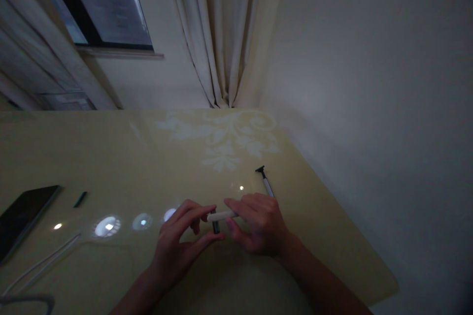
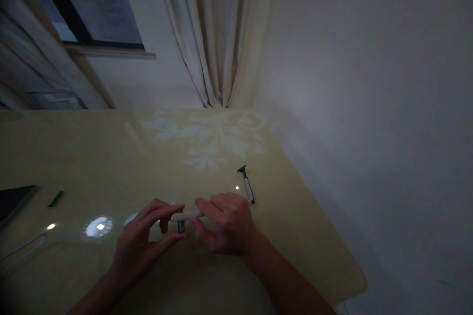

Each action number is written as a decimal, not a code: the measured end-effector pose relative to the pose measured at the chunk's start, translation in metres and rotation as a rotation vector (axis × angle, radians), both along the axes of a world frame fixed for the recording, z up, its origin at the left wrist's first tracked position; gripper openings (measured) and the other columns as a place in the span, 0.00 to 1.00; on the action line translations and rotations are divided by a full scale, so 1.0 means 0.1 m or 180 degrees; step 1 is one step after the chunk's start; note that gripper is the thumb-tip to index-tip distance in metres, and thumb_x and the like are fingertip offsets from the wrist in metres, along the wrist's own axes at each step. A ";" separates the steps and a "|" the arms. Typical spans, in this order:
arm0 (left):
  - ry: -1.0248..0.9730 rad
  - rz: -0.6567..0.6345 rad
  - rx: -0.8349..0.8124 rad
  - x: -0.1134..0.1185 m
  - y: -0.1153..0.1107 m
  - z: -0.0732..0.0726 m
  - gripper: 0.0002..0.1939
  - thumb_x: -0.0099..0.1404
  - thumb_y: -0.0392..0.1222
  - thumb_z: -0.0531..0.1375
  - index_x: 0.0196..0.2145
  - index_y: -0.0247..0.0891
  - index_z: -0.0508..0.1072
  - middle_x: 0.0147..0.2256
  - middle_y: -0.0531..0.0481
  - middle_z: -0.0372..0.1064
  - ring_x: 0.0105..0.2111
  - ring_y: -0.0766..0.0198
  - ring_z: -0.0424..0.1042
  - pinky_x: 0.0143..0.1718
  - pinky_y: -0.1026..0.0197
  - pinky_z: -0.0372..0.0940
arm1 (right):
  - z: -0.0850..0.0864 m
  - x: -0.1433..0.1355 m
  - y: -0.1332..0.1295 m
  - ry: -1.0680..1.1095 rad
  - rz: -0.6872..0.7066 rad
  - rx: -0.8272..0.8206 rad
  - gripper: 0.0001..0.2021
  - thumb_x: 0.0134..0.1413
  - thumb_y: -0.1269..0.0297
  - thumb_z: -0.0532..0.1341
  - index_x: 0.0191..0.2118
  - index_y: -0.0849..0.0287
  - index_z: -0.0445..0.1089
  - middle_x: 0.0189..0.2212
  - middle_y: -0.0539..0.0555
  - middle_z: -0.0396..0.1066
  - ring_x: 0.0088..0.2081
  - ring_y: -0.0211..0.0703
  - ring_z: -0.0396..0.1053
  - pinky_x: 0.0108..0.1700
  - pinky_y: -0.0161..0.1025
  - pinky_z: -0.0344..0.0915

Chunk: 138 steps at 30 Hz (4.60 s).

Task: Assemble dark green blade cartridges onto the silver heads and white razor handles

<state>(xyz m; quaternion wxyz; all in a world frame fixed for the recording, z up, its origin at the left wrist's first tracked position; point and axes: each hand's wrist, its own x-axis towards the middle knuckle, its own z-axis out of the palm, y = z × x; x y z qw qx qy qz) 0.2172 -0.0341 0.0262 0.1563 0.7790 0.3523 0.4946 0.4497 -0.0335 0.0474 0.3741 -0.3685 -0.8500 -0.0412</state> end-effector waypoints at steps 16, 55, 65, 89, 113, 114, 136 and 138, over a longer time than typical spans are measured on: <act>0.0027 0.0021 -0.0034 -0.02 0.01 -0.01 0.20 0.70 0.55 0.69 0.54 0.42 0.79 0.33 0.55 0.72 0.25 0.69 0.71 0.30 0.65 0.71 | 0.01 0.02 -0.01 -0.0071 -0.0066 0.0058 0.16 0.71 0.58 0.57 0.48 0.64 0.78 0.27 0.54 0.77 0.26 0.45 0.72 0.28 0.43 0.62; -0.0001 0.0034 -0.0051 -0.06 0.08 -0.09 0.19 0.71 0.52 0.69 0.55 0.43 0.79 0.34 0.54 0.71 0.26 0.68 0.70 0.30 0.65 0.70 | -0.13 0.03 0.08 -0.0013 0.0011 -0.0017 0.15 0.69 0.58 0.58 0.48 0.61 0.79 0.28 0.54 0.79 0.27 0.43 0.74 0.30 0.41 0.63; -0.0163 -0.0026 -0.0049 -0.05 0.14 -0.16 0.18 0.68 0.49 0.72 0.53 0.42 0.81 0.34 0.53 0.73 0.26 0.67 0.70 0.30 0.65 0.71 | -0.24 -0.05 0.16 0.0142 0.0060 -0.0100 0.16 0.68 0.58 0.58 0.47 0.61 0.80 0.29 0.54 0.81 0.27 0.43 0.74 0.31 0.39 0.64; -0.0372 0.0371 -0.0185 0.05 0.20 -0.17 0.19 0.67 0.53 0.71 0.50 0.40 0.82 0.33 0.54 0.72 0.25 0.69 0.67 0.30 0.65 0.69 | -0.25 -0.06 0.29 0.0043 -0.0056 -0.0286 0.12 0.65 0.58 0.65 0.46 0.58 0.82 0.30 0.52 0.81 0.29 0.41 0.74 0.34 0.36 0.64; -0.0288 0.0153 -0.0187 0.00 0.22 -0.25 0.19 0.68 0.52 0.72 0.53 0.44 0.81 0.34 0.55 0.72 0.26 0.68 0.67 0.31 0.65 0.69 | -0.27 0.00 0.21 0.0136 -0.0107 -0.0422 0.17 0.71 0.56 0.60 0.51 0.60 0.82 0.31 0.54 0.81 0.29 0.42 0.74 0.35 0.37 0.64; -0.0285 0.0151 -0.0186 0.00 0.22 -0.26 0.19 0.68 0.52 0.71 0.53 0.44 0.81 0.34 0.55 0.71 0.26 0.68 0.67 0.31 0.66 0.68 | -0.27 0.00 0.21 0.0118 -0.0064 -0.0428 0.17 0.71 0.55 0.60 0.51 0.59 0.82 0.31 0.54 0.81 0.29 0.43 0.74 0.35 0.37 0.64; -0.0224 0.0185 -0.0037 -0.02 0.25 -0.28 0.18 0.69 0.52 0.70 0.54 0.44 0.80 0.34 0.54 0.71 0.26 0.68 0.67 0.30 0.66 0.69 | -0.29 -0.01 0.20 -0.0218 0.0129 -0.0484 0.19 0.78 0.54 0.56 0.58 0.59 0.78 0.36 0.57 0.82 0.33 0.44 0.76 0.36 0.38 0.65; -0.0219 0.0190 -0.0043 -0.03 0.24 -0.27 0.19 0.69 0.52 0.71 0.54 0.44 0.80 0.34 0.54 0.71 0.26 0.67 0.67 0.30 0.66 0.69 | -0.28 0.01 0.20 -0.0208 0.0046 -0.0490 0.20 0.79 0.55 0.55 0.58 0.61 0.78 0.37 0.58 0.82 0.34 0.45 0.77 0.36 0.38 0.65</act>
